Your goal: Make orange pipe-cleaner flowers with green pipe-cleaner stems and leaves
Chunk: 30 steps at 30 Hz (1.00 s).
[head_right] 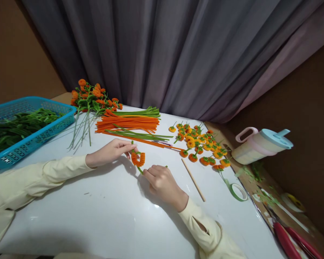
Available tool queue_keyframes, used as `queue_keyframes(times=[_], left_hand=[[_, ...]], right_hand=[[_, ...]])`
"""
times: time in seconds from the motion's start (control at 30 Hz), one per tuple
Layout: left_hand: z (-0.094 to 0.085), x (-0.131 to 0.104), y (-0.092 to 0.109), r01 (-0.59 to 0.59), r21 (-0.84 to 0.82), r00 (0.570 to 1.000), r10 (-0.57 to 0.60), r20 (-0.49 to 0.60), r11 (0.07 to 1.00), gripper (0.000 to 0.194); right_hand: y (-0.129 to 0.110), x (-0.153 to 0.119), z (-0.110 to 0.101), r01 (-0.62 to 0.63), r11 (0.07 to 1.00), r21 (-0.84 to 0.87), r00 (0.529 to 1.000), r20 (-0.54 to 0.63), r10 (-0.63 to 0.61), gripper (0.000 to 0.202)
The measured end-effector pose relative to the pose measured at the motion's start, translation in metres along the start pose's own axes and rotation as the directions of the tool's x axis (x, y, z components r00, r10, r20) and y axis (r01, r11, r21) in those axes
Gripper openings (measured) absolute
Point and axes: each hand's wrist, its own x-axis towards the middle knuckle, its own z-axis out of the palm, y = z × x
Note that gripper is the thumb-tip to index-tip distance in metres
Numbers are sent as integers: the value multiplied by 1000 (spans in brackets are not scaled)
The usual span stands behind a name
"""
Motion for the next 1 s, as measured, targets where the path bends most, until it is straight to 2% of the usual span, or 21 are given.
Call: queue_keyframes(times=[0.17,0.37,0.43,0.5,0.57,0.67,0.77,0.9,1.0], left_hand=[[-7,1,6,-37,-25,999,38,30,999,35],[-15,4,8,-5,-129,1000,6,9,992,39],[-15,4,5,24,-172,994,-6,105,985,40],[-12,3,2,79,-218,971,-26,238,973,39],[-7,2,-1,142,-238,948,-63,311,961,35],[1,-1,-5,174,-209,955,-113,274,962,30],[6,-2,-9,181,-149,960,-141,243,972,24],[8,-5,-13,144,25,968,-146,202,989,18],[6,-6,-11,147,60,960,-157,230,987,18]], right_hand=[[2,-1,-3,7,999,45,999,-39,-6,24],[3,-3,-2,-22,997,72,999,-24,24,22],[4,-3,1,-56,996,75,998,-12,57,22],[5,-4,3,-103,991,89,995,-6,104,23],[6,-4,4,-156,981,119,987,-7,158,25],[6,-2,4,-198,964,177,980,22,197,23],[5,-1,4,-169,960,222,985,70,158,22],[5,-1,3,-133,976,172,987,112,115,23],[9,-2,1,-142,979,148,985,118,125,25]])
